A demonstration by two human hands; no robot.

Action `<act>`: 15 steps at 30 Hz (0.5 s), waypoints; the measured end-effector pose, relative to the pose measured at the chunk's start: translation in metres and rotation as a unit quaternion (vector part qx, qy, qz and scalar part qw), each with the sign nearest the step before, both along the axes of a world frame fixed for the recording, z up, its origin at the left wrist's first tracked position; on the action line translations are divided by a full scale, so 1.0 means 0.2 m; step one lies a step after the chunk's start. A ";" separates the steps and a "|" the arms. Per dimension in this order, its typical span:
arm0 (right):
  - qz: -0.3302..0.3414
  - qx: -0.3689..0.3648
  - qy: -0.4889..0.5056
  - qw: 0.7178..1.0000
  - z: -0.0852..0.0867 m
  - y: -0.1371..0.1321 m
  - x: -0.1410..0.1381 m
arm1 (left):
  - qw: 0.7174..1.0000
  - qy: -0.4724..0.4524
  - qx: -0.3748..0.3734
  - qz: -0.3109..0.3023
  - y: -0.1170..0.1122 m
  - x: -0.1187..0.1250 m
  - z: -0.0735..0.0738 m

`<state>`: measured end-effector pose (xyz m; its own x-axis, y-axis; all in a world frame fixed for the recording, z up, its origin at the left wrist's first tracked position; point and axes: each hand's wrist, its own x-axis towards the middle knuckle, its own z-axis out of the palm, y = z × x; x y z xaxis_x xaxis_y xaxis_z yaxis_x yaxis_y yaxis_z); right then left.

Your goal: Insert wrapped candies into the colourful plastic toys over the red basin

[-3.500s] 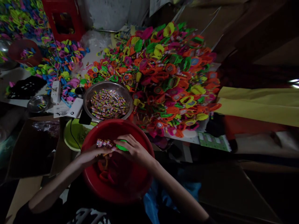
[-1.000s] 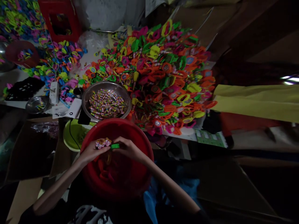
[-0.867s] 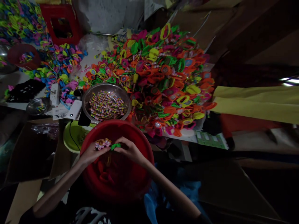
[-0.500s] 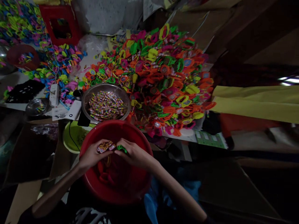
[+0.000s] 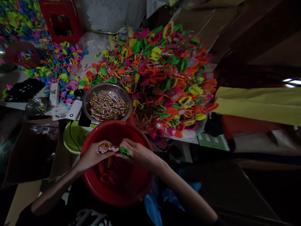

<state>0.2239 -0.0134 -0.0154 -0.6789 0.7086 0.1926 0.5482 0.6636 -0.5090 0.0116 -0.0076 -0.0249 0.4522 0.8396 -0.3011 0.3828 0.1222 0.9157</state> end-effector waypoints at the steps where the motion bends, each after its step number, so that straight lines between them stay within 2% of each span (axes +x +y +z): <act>1: -0.001 0.004 -0.006 1.000 0.00 0.00 0.00 | 1.000 0.002 -0.003 -0.003 0.00 0.00 0.00; 8: -0.011 0.037 -0.030 0.999 -0.02 -0.02 -0.02 | 1.000 0.014 -0.001 -0.018 0.00 0.01 0.02; 12: -0.007 -0.006 -0.019 1.000 -0.01 -0.03 -0.01 | 0.998 0.027 0.009 -0.060 0.00 -0.02 0.02; 15: 0.020 -0.036 -0.016 0.999 -0.02 -0.04 -0.01 | 0.992 0.042 0.037 -0.109 0.02 -0.05 0.02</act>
